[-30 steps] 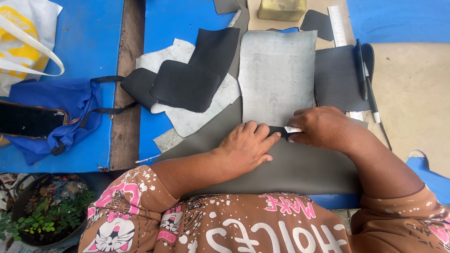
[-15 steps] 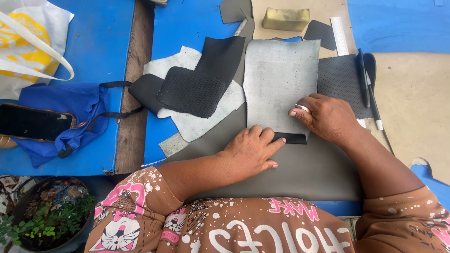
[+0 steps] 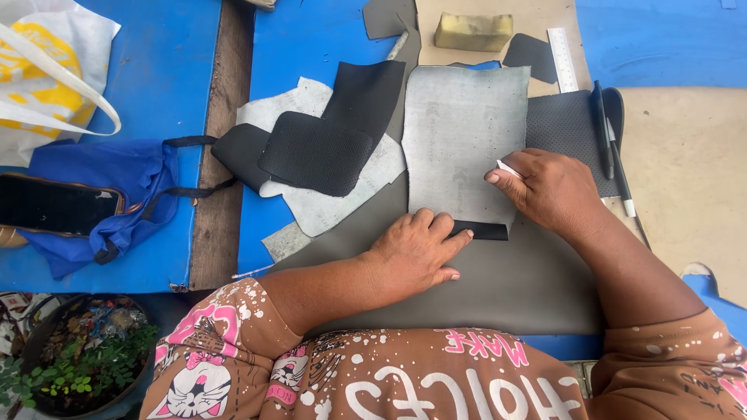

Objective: Applying glue to a leather strip and folding the edges to create a finished seam.

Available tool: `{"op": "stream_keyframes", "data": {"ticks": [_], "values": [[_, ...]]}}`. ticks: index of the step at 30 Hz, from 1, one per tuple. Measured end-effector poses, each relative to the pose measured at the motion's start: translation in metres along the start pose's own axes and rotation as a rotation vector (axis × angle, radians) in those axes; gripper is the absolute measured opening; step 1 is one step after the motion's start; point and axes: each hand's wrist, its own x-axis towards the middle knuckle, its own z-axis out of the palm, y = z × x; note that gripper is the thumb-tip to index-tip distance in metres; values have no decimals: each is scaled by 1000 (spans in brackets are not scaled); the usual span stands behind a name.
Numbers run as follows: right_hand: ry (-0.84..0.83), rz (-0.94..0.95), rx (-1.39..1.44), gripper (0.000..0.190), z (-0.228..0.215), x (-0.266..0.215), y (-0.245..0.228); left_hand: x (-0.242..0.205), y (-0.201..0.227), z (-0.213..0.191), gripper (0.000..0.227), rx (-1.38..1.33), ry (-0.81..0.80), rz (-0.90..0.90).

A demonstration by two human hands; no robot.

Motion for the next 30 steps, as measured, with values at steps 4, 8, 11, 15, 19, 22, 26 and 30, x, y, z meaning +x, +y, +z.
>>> {"op": "stream_keyframes", "data": {"ticks": [4,8,11,15,19,22,26,30], "values": [[1,-45,149,37,8,-2,6,0,2,-1,64,21,12,1],[-62,-136,410,24,6,-1,-7,0,1,2,64,16,10,-16],[-83,-191,249,29,-6,-4,-15,-3,3,6,64,15,1,-21],[-270,-344,224,27,3,-6,15,-7,20,4,96,317,79,-132],[-216,-113,571,26,0,-7,-22,-14,28,10,99,319,40,-149],[-79,-342,719,23,18,-6,-39,-17,36,7,92,323,33,-145],[-109,-533,701,21,27,0,-52,-16,41,3,95,335,5,-193],[-168,-542,595,21,29,1,-50,-14,39,5,87,339,23,-172]]}}
